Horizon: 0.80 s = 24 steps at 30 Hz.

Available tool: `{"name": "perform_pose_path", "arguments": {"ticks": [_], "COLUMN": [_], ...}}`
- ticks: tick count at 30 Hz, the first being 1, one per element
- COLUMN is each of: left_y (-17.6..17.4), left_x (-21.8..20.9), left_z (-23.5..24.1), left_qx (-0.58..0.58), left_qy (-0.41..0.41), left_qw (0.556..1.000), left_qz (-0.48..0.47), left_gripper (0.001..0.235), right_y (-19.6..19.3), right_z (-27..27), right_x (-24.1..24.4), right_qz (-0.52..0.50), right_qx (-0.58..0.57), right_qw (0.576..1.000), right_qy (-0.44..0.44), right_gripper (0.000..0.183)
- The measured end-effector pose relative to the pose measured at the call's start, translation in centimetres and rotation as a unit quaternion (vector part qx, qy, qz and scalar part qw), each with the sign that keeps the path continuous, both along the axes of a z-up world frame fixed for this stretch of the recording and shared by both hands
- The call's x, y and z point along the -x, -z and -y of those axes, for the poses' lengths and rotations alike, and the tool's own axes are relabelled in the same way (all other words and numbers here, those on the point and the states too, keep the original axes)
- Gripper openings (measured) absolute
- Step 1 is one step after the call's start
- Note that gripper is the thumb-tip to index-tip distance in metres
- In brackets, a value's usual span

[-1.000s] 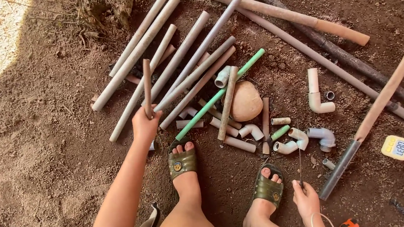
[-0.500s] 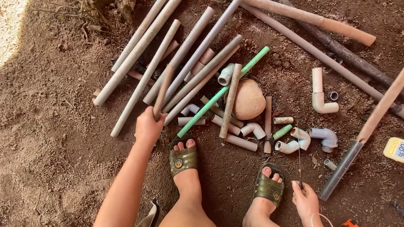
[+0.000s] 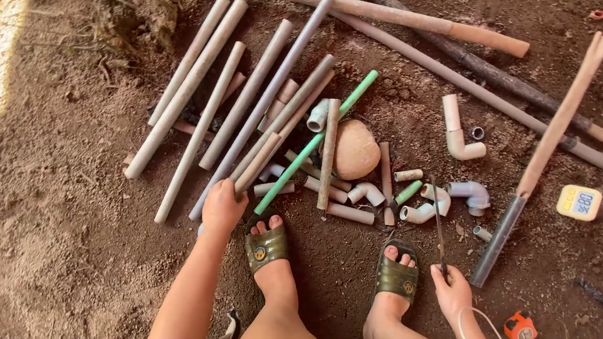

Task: The person sits on the ground and uses a knife to scrape and clean the ends of metal pipes. They then insert a smaller pipe into a larger one and secure the connection by wrapping a wire around the joint.

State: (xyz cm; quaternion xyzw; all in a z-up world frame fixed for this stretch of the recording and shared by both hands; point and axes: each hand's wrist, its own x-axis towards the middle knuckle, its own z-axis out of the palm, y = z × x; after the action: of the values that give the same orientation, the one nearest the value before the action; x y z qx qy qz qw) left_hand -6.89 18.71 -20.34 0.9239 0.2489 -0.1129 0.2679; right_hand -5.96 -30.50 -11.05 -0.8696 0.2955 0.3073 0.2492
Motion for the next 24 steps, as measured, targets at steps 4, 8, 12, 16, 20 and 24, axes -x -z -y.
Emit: {"name": "perform_pose_path", "arguments": {"ticks": [4, 8, 12, 16, 20, 24], "left_y": [-5.4, -8.8, -8.5, -10.1, -8.0, -9.2], "left_x": [-0.8, -1.5, -1.9, -2.6, -2.8, -5.0], "left_z": [0.7, 0.9, -0.2, 1.0, 2.9, 7.0], "left_qx": [0.075, 0.305, 0.248, 0.213, 0.072, 0.130], "left_qy": [-0.006, -0.188, -0.212, -0.198, -0.069, -0.023], "left_qw": [0.996, 0.932, 0.943, 0.954, 0.995, 0.988], "left_qz": [-0.045, -0.046, -0.063, -0.073, 0.012, -0.086], "left_gripper": [0.031, 0.021, 0.030, 0.028, 0.036, 0.036], "right_y": [0.1, 0.8, -0.5, 0.1, 2.5, 2.5], "right_z": [0.5, 1.3, 0.5, 1.3, 3.6, 3.6], "right_x": [0.1, 0.6, 0.4, 0.6, 1.3, 1.5], "right_qz": [0.009, 0.032, 0.013, 0.006, -0.015, -0.035], "right_qx": [-0.004, -0.018, -0.026, -0.015, 0.014, 0.037], "right_qw": [1.000, 0.999, 0.999, 1.000, 1.000, 0.995], "right_qy": [-0.002, -0.005, 0.022, 0.013, -0.017, -0.090], "right_gripper": [0.039, 0.037, 0.037, 0.038, 0.051, 0.056]}}
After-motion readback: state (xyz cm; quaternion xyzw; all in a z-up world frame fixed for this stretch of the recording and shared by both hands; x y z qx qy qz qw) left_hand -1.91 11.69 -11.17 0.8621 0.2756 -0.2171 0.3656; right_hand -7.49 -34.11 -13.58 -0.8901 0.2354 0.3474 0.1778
